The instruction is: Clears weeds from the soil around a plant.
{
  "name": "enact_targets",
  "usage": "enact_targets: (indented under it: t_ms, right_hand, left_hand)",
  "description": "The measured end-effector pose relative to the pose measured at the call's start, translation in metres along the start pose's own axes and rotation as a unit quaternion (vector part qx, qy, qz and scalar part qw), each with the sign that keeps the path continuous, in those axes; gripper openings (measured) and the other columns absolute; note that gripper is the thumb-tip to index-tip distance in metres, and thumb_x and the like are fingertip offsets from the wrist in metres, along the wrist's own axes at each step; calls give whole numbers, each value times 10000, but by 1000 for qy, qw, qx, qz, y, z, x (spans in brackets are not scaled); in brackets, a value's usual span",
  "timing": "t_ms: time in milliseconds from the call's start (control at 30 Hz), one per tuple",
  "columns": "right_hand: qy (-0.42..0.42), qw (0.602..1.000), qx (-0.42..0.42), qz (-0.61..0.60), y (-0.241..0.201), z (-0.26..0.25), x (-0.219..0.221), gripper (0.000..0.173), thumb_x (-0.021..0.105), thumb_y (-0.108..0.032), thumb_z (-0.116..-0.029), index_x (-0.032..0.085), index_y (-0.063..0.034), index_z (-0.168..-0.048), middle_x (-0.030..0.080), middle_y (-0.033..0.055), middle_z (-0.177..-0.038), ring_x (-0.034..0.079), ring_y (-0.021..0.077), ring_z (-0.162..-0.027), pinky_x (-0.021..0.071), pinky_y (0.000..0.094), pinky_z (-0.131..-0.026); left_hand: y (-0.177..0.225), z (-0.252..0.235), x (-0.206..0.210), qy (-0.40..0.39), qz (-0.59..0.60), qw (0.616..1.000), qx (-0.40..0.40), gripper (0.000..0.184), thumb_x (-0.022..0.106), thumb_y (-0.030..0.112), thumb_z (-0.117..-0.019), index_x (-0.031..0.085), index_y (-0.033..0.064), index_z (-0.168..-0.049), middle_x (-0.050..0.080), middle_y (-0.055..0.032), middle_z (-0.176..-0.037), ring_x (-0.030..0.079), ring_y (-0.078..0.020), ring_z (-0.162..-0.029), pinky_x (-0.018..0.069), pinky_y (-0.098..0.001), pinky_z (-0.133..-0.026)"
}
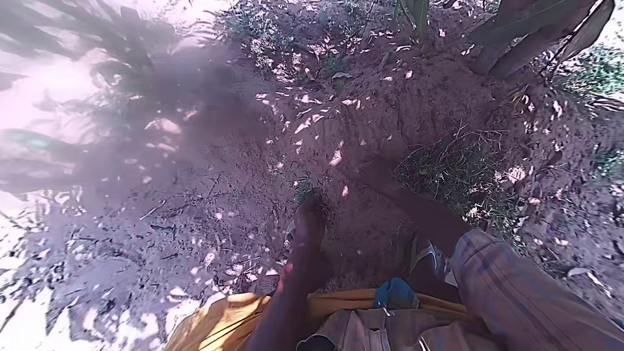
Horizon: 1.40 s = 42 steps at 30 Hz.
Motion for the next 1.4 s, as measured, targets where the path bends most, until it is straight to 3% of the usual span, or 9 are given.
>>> enact_targets:
  t_ms: [133,233,300,500,600,833,1100,1233,1400]
  right_hand:
    - [69,976,-188,85,34,46,10,249,539,-135,-998,723,14,-923,695,192,-862,680,369,-874,516,555,-826]
    - [-69,991,-33,108,51,99,7,334,471,-156,-1055,693,83,-1125,686,298,-1082,634,463,-1108,448,595,-969]
    - [-74,993,20,89,73,119,3,365,434,-154,-1068,652,10,-1311,661,266,-1255,593,426,-1237,419,565,-1064]
    - [-13,996,65,52,103,146,3,373,437,-162,-1071,618,-32,-1370,653,236,-1285,607,384,-1228,444,538,-1053]
    - [-101,989,70,79,114,150,46,425,435,-109,-1056,522,13,-1454,483,245,-1508,448,385,-1414,345,518,-1164]
    - [-230,958,118,122,133,159,127,461,441,-147,-1069,457,-32,-1514,417,283,-1539,358,476,-1444,310,651,-1138]
    - [58,992,58,-100,92,141,-2,324,464,-68,-1050,694,8,-1265,690,205,-1253,646,295,-1179,458,423,-1044]
    - [170,976,-66,-114,52,164,-32,311,492,-21,-996,733,37,-1184,697,208,-1255,657,323,-1200,487,439,-1042]
    - [182,969,-124,-109,16,175,-34,290,508,-15,-982,741,59,-1138,703,257,-1187,680,377,-1123,523,481,-966]
  left_hand:
    - [-2,-1,11,-19,0,999,25,336,324,200,-1115,532,111,-867,522,34,-599,529,-68,-503,482,-198,-515]
    - [-6,2,30,-68,-44,996,41,300,396,196,-1102,515,163,-828,495,72,-606,503,-45,-526,470,-194,-550]
    - [-9,5,42,-85,-70,993,51,244,454,140,-1069,539,158,-841,530,84,-635,529,-34,-556,488,-189,-575]
    - [-26,8,68,-106,-118,987,31,310,390,212,-1105,561,128,-860,597,63,-694,599,-47,-610,530,-210,-609]
    - [-26,10,72,-118,-135,983,30,312,400,210,-1103,576,112,-864,622,61,-706,621,-54,-637,543,-219,-639]
    - [-24,10,54,-86,-170,982,18,263,463,181,-1086,590,80,-879,622,55,-680,612,-26,-611,522,-182,-605]
    - [-36,4,59,-110,-224,968,-4,242,481,175,-1082,639,8,-1006,635,16,-737,592,-37,-633,494,-194,-613]
    - [-40,19,80,-196,-208,958,-36,243,440,113,-1089,644,-19,-1070,692,-32,-849,666,-90,-741,551,-232,-695]
    - [-38,48,101,-293,-217,929,-64,197,428,44,-1071,622,14,-1072,703,-6,-901,676,-73,-786,560,-225,-729]
Point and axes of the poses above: each hand's wrist, its own z-axis away from the middle knuckle, its own x-axis out of the palm, y = z × x, the point moved 9 cm from there along -z, towards the middle knuckle
